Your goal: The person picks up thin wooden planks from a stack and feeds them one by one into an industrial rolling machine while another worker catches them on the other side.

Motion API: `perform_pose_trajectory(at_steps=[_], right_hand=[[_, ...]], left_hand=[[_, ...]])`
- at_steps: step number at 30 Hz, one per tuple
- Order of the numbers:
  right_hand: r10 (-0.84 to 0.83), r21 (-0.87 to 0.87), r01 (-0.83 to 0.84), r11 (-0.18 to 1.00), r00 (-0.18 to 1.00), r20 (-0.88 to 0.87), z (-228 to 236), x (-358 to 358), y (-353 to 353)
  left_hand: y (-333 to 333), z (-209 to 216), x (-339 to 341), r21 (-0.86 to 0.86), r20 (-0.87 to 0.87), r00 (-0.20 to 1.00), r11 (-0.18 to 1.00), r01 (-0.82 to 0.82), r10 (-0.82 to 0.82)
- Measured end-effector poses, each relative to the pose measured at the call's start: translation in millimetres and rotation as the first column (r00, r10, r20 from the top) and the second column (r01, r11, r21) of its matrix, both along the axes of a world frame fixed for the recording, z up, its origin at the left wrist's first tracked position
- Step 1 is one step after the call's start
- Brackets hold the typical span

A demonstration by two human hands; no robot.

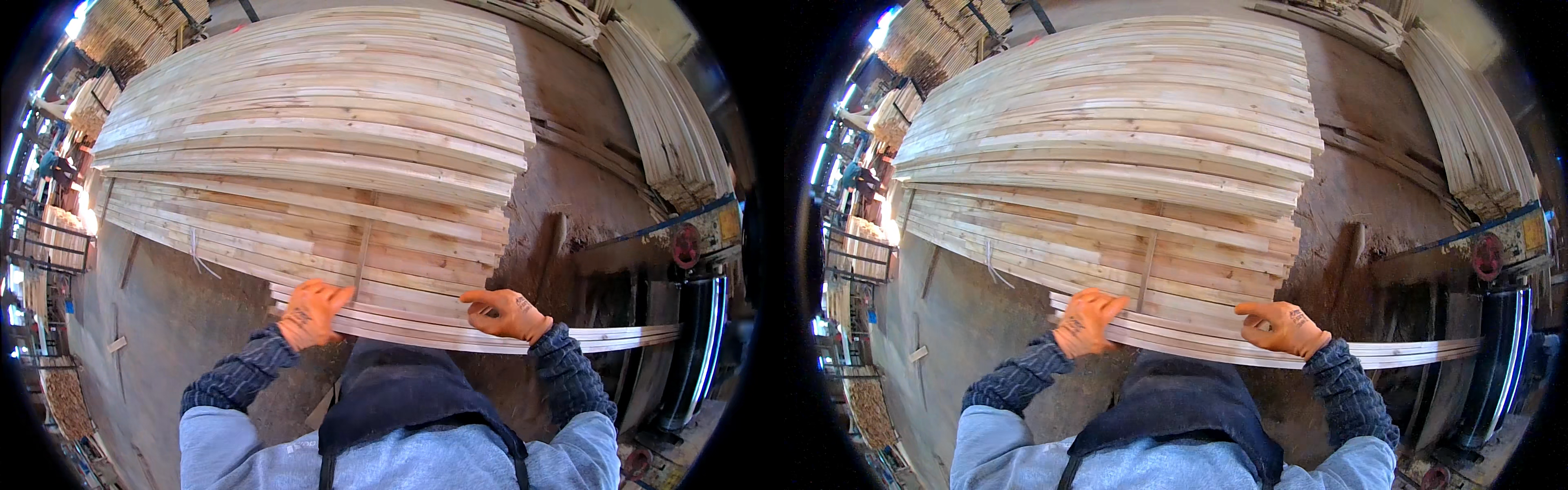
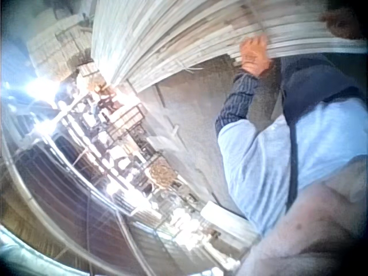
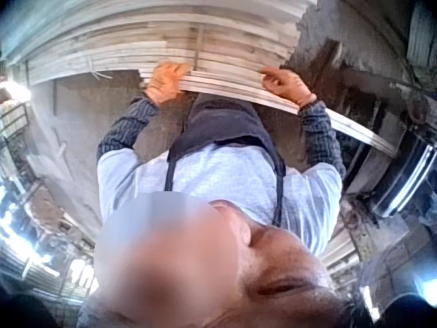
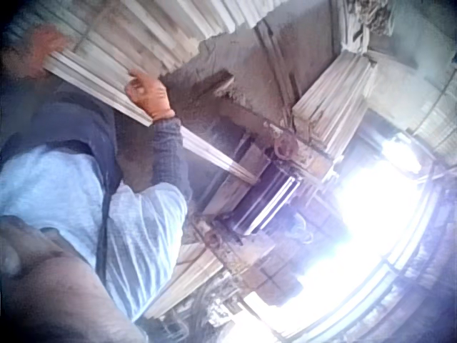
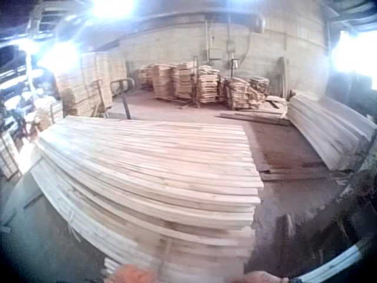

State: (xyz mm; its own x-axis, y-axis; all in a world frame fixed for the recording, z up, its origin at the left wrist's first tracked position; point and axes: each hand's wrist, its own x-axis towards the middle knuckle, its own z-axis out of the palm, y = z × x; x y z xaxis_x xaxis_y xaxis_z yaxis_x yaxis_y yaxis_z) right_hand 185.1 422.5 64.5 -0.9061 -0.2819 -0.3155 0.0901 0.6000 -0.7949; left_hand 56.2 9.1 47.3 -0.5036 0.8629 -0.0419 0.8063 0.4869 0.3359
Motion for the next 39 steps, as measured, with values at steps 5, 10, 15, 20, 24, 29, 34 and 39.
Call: perform_pose_trajectory(at_steps=[5, 10, 15, 20, 24, 29, 34, 39], right_hand=[[-0.256, -0.144, 0.270, 0.952, 0.961, 0.109, -25, -39, 0], [-0.579, -0.093, 0.580, 0.809, 0.814, 0.038, -97, -95, 39], [-0.856, 0.115, 0.887, 0.447, 0.461, -0.233, -149, -167, 94], [-0.972, 0.133, 0.973, 0.189, 0.204, -0.112, -210, -211, 156], [-0.991, 0.109, 0.987, 0.118, 0.123, -0.045, -263, -199, 196], [-0.952, -0.083, 0.994, 0.071, 0.092, 0.292, -228, -194, 174], [-0.927, -0.145, 0.984, 0.102, 0.147, 0.346, -226, -180, 150], [-0.858, 0.136, 0.918, 0.372, 0.284, 0.428, -217, -150, 113]], left_hand=[[-4, -9, -9, -0.079, 0.056, 0.998, 0.996, 0.046, -0.041], [63, 9, 5, 0.069, 0.103, 0.976, 0.980, 0.186, -0.193], [115, -12, 2, 0.384, 0.430, 0.806, 0.890, 0.245, -0.407], [109, -71, -76, 0.369, 0.859, 0.466, 0.888, -0.274, -0.213], [51, -190, -218, -0.091, 0.982, 0.046, 0.675, -0.732, 0.183], [-24, -218, -353, -0.250, 0.955, -0.237, -0.054, -0.967, -0.177], [-73, -266, -373, 0.097, 0.986, 0.114, 0.137, -0.986, 0.120], [-128, -302, -328, -0.148, 0.973, -0.100, -0.233, -0.961, -0.206]])
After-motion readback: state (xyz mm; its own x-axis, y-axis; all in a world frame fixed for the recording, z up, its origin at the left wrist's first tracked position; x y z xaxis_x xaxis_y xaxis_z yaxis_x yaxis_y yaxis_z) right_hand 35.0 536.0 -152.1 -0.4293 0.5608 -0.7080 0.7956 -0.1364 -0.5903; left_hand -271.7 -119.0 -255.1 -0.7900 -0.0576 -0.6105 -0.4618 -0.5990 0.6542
